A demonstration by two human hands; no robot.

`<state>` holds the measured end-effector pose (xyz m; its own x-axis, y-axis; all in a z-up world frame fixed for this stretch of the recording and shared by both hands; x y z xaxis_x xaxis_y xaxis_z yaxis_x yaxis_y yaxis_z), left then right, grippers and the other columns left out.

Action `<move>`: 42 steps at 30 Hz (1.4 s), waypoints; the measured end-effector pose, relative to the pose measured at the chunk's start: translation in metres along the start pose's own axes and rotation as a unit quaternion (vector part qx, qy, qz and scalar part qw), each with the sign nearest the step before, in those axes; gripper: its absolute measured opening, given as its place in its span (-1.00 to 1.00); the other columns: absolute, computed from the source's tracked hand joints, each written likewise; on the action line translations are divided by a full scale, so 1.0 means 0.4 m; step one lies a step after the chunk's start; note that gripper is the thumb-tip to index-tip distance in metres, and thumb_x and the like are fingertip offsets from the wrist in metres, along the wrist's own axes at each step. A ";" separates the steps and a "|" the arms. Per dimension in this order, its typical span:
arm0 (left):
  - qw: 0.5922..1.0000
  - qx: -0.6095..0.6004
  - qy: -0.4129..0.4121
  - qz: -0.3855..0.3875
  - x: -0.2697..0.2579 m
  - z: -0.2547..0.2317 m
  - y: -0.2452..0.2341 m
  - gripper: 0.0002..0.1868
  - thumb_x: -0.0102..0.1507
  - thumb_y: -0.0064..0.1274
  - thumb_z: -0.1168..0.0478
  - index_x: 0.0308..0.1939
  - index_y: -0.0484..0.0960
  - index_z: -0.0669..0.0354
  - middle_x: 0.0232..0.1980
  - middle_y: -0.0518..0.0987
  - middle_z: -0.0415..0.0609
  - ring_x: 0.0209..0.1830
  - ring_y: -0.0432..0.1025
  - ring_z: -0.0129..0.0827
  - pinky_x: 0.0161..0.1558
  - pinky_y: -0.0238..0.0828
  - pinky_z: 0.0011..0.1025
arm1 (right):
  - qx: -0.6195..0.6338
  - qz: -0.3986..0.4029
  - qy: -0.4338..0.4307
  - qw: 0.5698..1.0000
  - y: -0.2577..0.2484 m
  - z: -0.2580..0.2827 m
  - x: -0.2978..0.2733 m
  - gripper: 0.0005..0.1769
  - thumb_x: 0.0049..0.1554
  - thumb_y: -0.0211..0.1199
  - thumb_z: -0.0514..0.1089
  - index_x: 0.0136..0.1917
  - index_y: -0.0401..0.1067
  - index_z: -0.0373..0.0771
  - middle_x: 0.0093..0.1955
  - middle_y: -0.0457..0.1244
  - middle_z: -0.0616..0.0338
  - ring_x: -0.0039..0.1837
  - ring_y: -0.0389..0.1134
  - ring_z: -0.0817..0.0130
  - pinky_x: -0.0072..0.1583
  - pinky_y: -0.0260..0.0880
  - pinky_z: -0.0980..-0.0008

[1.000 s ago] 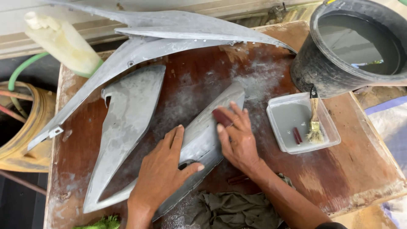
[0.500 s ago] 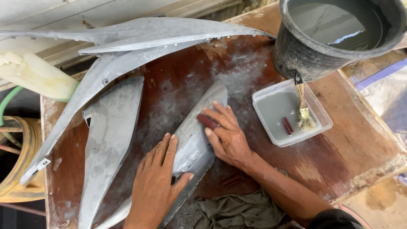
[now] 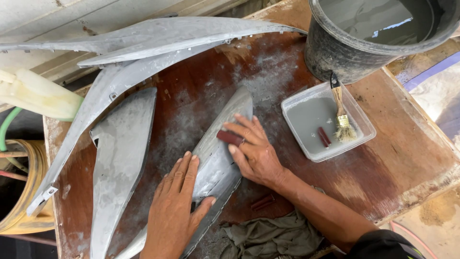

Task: The person sands a grey car fender with a sanding block on a wooden workbench. They repeatedly dip the sanding block into a container of water to keep it wet while smoothing the surface of the part.

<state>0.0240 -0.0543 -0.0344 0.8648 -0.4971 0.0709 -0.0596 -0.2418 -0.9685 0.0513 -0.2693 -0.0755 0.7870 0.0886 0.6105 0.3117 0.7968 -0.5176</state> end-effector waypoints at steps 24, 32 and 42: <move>0.984 0.000 0.163 -0.073 0.139 -0.340 0.067 -0.25 0.34 -0.09 -0.06 0.47 0.16 0.35 0.58 0.05 0.34 0.56 -0.03 0.17 0.49 -0.19 0.14 | -0.349 0.072 0.092 0.930 -0.335 -0.233 -0.091 -0.64 0.27 0.16 -0.09 -0.30 0.56 -0.25 0.30 0.38 0.20 0.52 0.24 0.06 0.54 0.08 -0.20; 0.989 -0.005 0.144 -0.030 0.382 -0.491 0.364 -0.34 0.30 -0.19 0.10 0.44 0.25 0.41 0.48 0.25 0.32 0.56 0.05 0.13 0.55 -0.48 0.19 | -0.482 0.181 0.107 0.851 -0.324 -0.395 -0.153 -0.64 0.23 0.01 0.16 0.00 0.62 0.12 0.31 0.38 0.55 0.63 0.11 0.25 0.60 -0.11 -0.26; 0.974 0.094 0.102 0.177 0.446 -0.510 0.335 -0.18 0.20 -0.34 -0.02 0.49 0.15 0.37 0.61 -0.01 0.28 0.63 -0.23 0.13 0.52 -0.86 0.21 | -0.417 0.181 0.137 0.880 -0.350 -0.356 -0.131 -0.57 0.33 -0.03 0.23 -0.07 0.58 0.04 0.34 0.36 0.43 0.59 0.17 0.21 0.57 -0.04 -0.28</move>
<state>0.0685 -0.3453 -0.1030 0.6886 -0.6817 -0.2473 -0.2269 0.1214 -0.9663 0.0421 -0.4706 -0.1204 0.9784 0.0075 0.2066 0.2064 0.0199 -0.9783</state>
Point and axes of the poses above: each hand's wrist, its own x-axis towards the middle knuckle, its own y-axis out of the palm, z = x × y, the point moved 3 cm from there along x, towards the middle knuckle
